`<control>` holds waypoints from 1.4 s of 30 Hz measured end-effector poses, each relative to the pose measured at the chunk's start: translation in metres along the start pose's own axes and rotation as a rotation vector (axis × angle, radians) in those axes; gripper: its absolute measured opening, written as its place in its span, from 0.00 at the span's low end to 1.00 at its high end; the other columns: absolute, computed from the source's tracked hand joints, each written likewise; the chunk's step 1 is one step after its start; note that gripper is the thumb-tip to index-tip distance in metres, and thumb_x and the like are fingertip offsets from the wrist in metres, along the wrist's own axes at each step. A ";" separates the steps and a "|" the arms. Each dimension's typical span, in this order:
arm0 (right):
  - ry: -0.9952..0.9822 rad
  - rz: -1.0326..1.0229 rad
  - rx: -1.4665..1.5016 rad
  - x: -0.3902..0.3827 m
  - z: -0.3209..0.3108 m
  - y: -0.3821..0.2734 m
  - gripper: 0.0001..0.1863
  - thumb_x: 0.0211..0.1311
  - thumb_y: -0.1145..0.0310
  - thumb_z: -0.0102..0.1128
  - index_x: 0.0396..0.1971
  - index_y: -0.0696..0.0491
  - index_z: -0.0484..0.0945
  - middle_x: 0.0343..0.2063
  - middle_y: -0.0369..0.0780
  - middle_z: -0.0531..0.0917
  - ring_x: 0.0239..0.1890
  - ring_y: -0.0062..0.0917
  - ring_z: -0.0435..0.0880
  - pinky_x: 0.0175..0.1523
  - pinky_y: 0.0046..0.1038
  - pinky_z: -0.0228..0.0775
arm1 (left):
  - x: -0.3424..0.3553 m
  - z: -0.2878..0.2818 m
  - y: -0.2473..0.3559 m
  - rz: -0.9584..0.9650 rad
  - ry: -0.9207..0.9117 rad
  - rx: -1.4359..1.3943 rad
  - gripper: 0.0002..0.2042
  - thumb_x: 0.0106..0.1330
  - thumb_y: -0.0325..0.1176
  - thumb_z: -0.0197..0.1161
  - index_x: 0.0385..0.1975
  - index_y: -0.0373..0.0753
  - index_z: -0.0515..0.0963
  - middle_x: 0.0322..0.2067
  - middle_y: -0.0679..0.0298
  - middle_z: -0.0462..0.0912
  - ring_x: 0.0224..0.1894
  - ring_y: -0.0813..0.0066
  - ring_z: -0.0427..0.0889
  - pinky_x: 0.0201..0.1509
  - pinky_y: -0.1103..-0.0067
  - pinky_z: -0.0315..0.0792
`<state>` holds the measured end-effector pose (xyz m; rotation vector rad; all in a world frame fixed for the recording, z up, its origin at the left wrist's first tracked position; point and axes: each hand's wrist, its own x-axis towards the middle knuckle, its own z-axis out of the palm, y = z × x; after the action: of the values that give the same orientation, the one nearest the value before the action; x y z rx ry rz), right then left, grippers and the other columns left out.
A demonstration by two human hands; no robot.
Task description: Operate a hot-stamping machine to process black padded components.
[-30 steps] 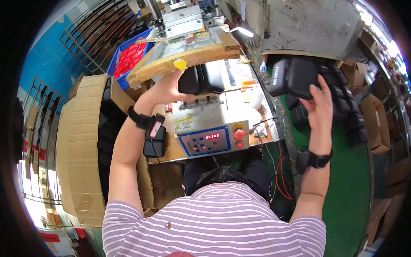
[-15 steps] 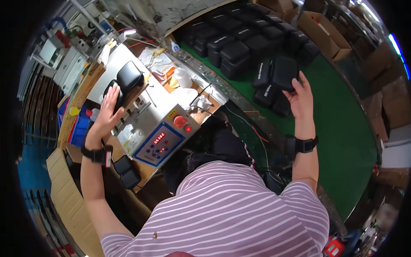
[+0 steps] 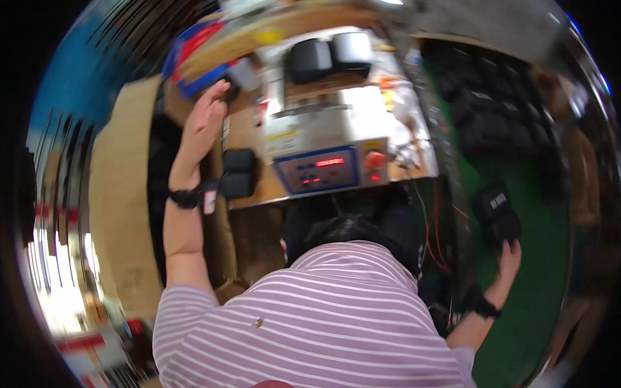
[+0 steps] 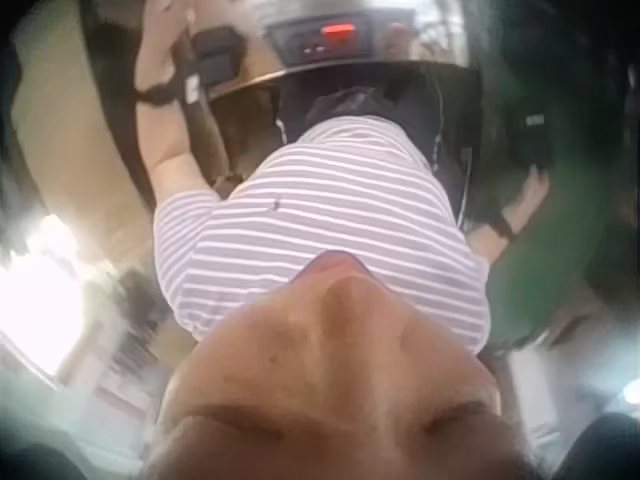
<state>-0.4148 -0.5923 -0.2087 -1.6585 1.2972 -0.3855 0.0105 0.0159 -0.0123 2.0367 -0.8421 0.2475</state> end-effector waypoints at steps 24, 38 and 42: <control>-0.493 -0.919 -0.099 -0.069 0.250 -0.314 0.20 0.57 0.67 0.57 0.49 0.58 0.71 0.43 0.43 0.79 0.43 0.23 0.78 0.47 0.22 0.69 | -0.162 0.056 -0.091 -0.832 0.294 0.835 0.50 0.35 0.54 0.71 0.60 0.40 0.56 0.54 0.43 0.59 0.57 0.47 0.59 0.61 0.57 0.54; -0.276 -1.141 -0.224 -0.093 0.369 -0.394 0.20 0.55 0.58 0.56 0.43 0.57 0.74 0.42 0.49 0.78 0.47 0.42 0.75 0.48 0.34 0.69 | -0.083 -0.005 0.033 -0.138 -0.004 0.158 0.52 0.34 0.41 0.76 0.62 0.36 0.50 0.59 0.50 0.54 0.63 0.53 0.54 0.65 0.68 0.50; -0.352 -1.300 0.032 -0.086 0.360 -0.407 0.20 0.51 0.62 0.61 0.42 0.59 0.74 0.39 0.52 0.78 0.45 0.42 0.77 0.48 0.30 0.68 | -0.025 0.000 0.061 0.009 -0.089 0.165 0.51 0.33 0.41 0.75 0.60 0.35 0.53 0.60 0.50 0.54 0.63 0.53 0.54 0.66 0.69 0.50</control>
<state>0.0453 -0.3531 -0.0258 -2.2249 -0.1900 -0.7915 -0.0483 0.0047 0.0164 2.2117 -0.9114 0.2391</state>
